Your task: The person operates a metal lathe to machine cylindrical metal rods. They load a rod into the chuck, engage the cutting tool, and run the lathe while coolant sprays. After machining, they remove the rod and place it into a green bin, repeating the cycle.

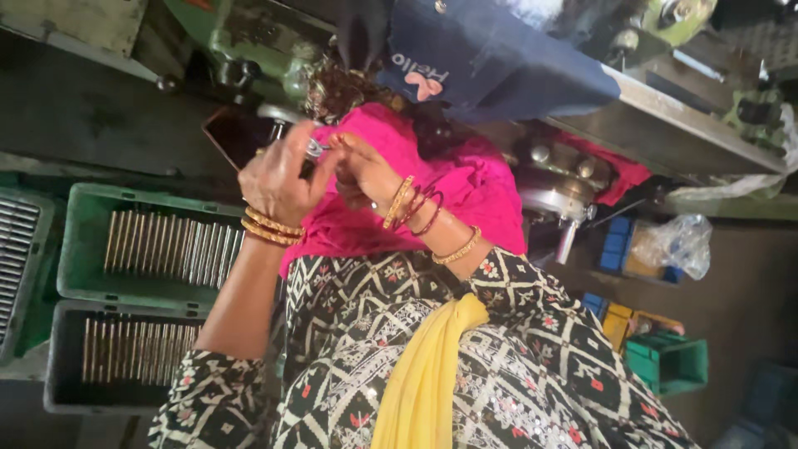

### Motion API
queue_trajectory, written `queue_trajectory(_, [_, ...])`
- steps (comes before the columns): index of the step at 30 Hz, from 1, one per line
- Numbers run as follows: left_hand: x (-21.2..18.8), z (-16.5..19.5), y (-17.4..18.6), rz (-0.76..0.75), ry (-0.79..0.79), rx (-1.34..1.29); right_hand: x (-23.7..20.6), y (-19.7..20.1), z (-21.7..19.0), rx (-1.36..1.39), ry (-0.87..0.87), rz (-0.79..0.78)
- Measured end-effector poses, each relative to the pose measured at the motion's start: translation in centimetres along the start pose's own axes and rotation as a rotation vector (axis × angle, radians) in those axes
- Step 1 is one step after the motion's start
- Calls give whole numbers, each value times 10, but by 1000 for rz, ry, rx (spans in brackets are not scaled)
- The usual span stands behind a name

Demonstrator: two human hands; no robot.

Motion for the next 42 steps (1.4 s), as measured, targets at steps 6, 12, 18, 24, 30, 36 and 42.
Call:
queue_trajectory(6, [11, 28, 0, 18, -134, 135, -30, 12, 44, 24, -309, -233])
queue_trajectory(12, [-17, 49, -16, -247, -317, 200, -57, 48, 62, 51, -415, -185])
queue_trajectory(18, [-26, 15, -19, -218, -19, 209, -65, 130, -22, 398, 92, 248])
queue_trajectory(24, [-71, -78, -6, -652, 892, 37, -209, 255, -88, -931, 212, 399])
queue_trajectory(30, [-139, -98, -25, -807, 1034, -71, -272, 305, -18, -1082, -16, 471])
queue_trajectory(36, [-127, -93, -3, -679, 924, -177, -306, 333, -13, -924, 295, 495])
queue_trajectory(42, [-145, -121, 108, -824, 983, -427, -389, 334, -43, -769, -60, 270])
Point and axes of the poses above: each hand's wrist, its own x-axis towards the middle knuckle, its own y-axis out of the back of the hand, z = x × y, the point moved 6 cm from there along x, towards the middle knuckle, and after that the axes turned 13 degrees about y, right-handed, at the moved point
